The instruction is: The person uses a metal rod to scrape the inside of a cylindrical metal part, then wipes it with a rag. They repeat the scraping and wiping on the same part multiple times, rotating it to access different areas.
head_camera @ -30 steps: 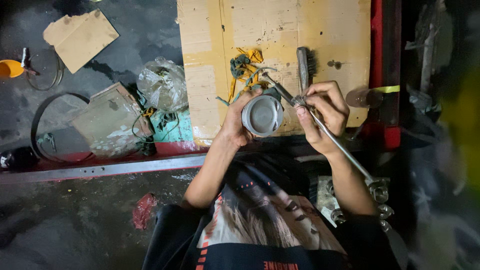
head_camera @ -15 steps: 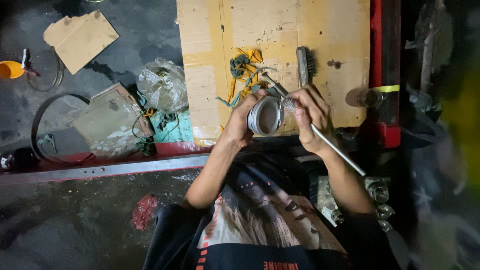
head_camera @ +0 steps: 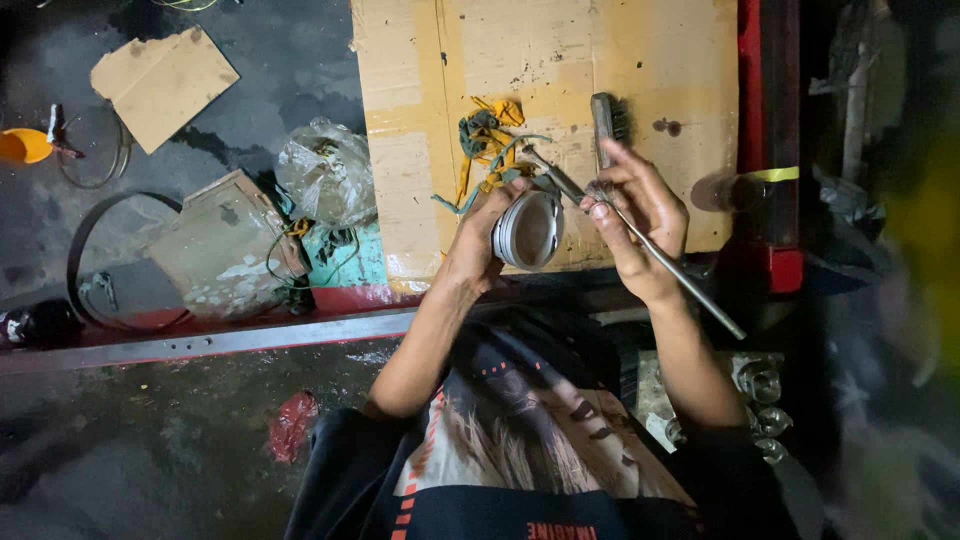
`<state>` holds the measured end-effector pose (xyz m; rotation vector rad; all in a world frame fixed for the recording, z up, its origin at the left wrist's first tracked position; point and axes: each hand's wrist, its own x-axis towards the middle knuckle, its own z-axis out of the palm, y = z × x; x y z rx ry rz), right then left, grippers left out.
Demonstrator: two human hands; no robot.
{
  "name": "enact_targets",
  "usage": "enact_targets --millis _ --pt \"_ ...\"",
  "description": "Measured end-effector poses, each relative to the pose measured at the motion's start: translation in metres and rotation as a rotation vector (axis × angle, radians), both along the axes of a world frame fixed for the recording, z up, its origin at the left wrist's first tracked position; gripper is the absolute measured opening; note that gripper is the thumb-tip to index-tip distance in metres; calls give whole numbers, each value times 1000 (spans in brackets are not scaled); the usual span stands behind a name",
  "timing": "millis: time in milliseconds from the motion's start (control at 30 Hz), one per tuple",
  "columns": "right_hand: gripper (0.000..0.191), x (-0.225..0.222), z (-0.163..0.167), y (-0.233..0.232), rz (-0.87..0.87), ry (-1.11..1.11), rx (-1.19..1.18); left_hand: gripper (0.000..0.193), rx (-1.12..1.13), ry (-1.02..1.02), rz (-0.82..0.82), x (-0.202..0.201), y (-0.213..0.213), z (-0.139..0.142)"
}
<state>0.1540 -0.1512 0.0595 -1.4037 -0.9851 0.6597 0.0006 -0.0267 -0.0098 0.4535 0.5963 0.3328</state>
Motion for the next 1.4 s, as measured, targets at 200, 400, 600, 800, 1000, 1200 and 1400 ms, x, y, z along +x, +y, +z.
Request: enact_targets --millis 200,400,600,800,1000,1200,1400 --pt "48 3 -4 5 10 123 194 34 17 -92 48 0 -3 -13" --pt "23 3 -11 4 10 34 87 33 -16 -61 66 -1 0 -17" --pt "24 -5 3 2 -22 -255 9 38 38 -184 78 -1 1 -16" --pt "22 -16 19 7 -63 -549 -69 40 40 -182 95 -3 -1 -13" --pt "19 -28 28 14 -98 -607 -88 34 120 -145 153 -2 -2 -8" --pt "22 -29 30 15 -97 -610 -98 30 140 -11 53 -3 -3 -6" --pt "23 -19 22 13 -57 -497 -127 29 31 -64 51 -2 -2 -6"
